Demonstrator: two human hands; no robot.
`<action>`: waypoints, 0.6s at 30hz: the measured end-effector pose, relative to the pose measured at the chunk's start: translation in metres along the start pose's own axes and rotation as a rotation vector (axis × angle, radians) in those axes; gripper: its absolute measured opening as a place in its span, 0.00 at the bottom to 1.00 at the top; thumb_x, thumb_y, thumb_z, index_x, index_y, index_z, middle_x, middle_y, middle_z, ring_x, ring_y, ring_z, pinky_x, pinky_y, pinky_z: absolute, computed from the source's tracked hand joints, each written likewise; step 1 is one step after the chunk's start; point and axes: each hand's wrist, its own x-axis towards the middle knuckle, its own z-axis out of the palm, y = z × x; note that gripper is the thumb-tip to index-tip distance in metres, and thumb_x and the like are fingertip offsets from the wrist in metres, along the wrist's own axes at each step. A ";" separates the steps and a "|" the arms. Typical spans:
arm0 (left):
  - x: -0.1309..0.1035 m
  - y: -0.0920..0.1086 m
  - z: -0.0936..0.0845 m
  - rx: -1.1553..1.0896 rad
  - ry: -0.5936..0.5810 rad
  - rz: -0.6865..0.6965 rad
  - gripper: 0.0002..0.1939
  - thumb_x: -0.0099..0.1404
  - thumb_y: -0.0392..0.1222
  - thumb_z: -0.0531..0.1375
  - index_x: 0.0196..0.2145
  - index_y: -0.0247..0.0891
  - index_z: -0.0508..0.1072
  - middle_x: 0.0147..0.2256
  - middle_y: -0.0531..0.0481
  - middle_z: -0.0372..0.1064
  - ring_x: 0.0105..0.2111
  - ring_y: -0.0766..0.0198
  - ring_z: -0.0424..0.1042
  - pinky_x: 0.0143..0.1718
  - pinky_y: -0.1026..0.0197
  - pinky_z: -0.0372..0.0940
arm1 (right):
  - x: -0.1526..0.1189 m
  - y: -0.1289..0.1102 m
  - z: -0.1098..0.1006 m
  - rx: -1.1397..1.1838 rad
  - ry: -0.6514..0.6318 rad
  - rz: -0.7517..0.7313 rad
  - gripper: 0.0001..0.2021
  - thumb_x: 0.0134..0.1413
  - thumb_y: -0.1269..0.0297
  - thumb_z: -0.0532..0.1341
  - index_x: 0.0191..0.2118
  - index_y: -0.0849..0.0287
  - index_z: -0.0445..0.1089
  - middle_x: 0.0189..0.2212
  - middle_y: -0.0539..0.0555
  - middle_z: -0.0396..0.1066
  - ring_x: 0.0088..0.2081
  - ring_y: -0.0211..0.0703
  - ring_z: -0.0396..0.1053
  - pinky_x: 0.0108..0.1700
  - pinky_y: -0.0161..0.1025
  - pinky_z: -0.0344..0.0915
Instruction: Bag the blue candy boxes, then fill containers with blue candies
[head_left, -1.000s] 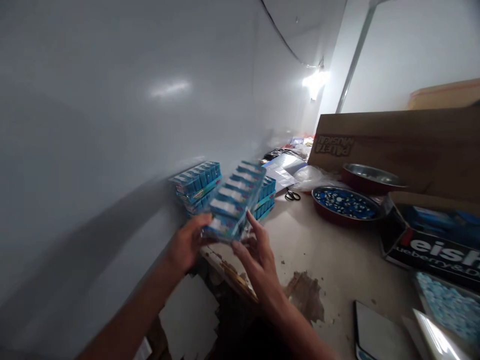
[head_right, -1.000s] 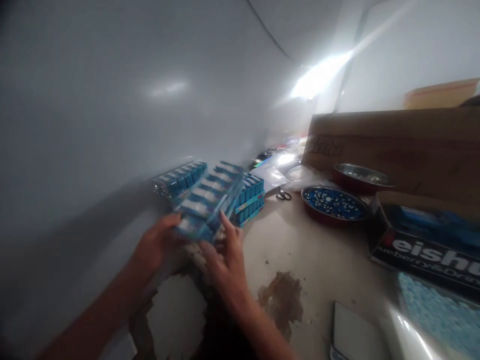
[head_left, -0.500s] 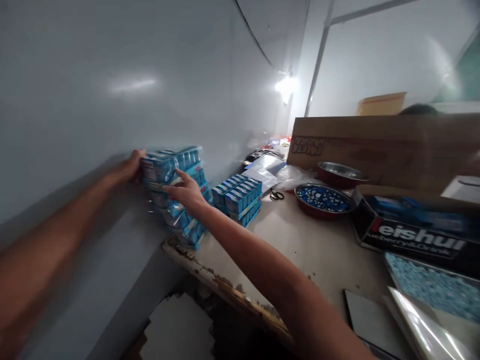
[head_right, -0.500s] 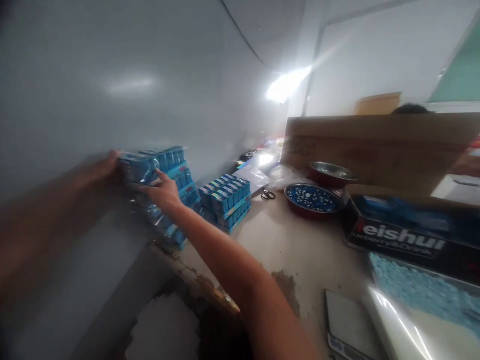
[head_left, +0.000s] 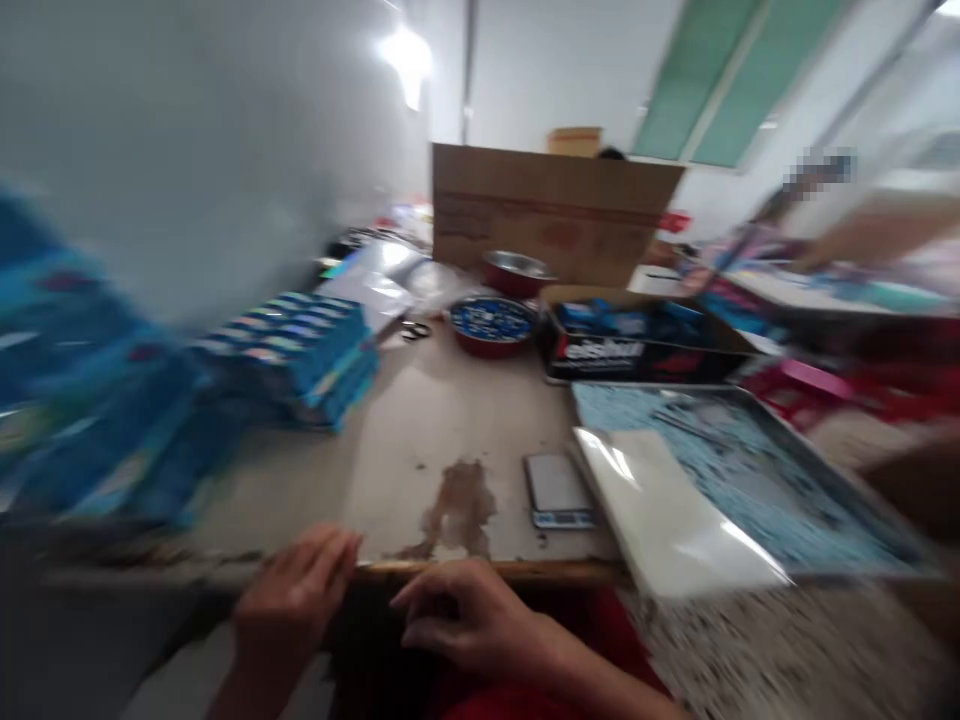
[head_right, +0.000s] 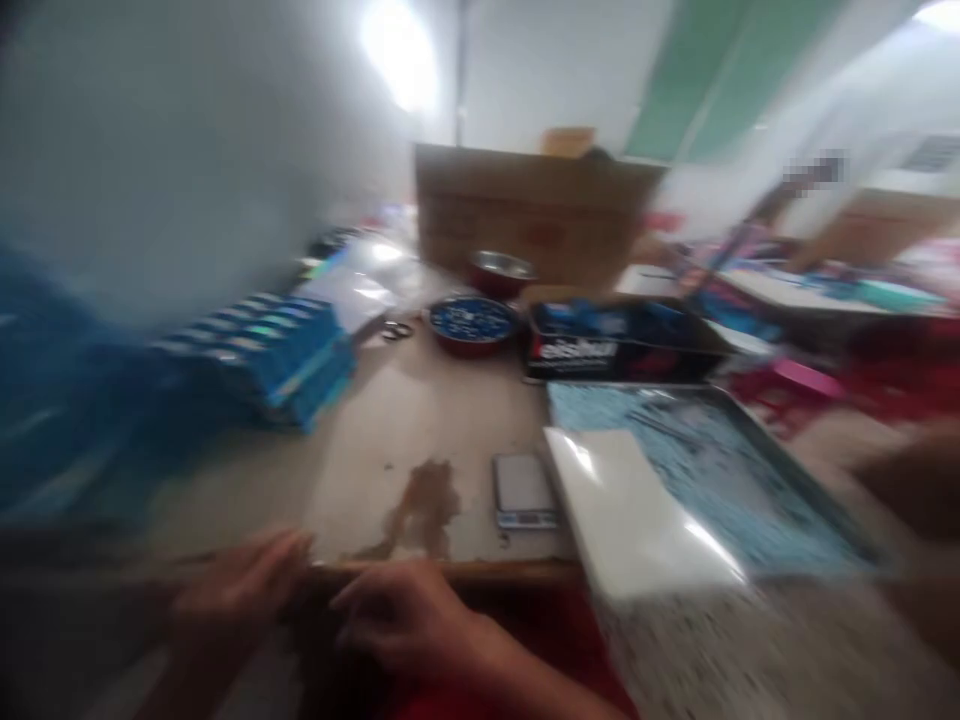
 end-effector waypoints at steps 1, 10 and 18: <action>-0.015 0.028 0.034 -0.027 -0.020 0.080 0.06 0.63 0.41 0.68 0.39 0.47 0.80 0.38 0.54 0.81 0.35 0.60 0.79 0.39 0.62 0.68 | -0.032 0.000 -0.017 -0.066 0.098 0.034 0.15 0.57 0.61 0.68 0.50 0.52 0.79 0.36 0.50 0.80 0.36 0.41 0.77 0.41 0.35 0.73; -0.020 0.188 0.132 -0.517 -0.411 0.375 0.15 0.66 0.39 0.65 0.51 0.42 0.76 0.52 0.43 0.74 0.53 0.52 0.73 0.55 0.50 0.71 | -0.236 0.020 -0.146 -1.072 0.711 0.278 0.20 0.60 0.70 0.62 0.57 0.56 0.73 0.51 0.59 0.76 0.51 0.51 0.73 0.54 0.49 0.72; -0.007 0.195 0.142 -0.284 -0.548 0.315 0.14 0.64 0.32 0.64 0.48 0.38 0.77 0.53 0.40 0.72 0.53 0.49 0.72 0.55 0.42 0.72 | -0.255 0.082 -0.215 -1.646 0.385 -0.033 0.24 0.52 0.86 0.54 0.49 0.58 0.76 0.42 0.57 0.79 0.40 0.49 0.75 0.43 0.46 0.72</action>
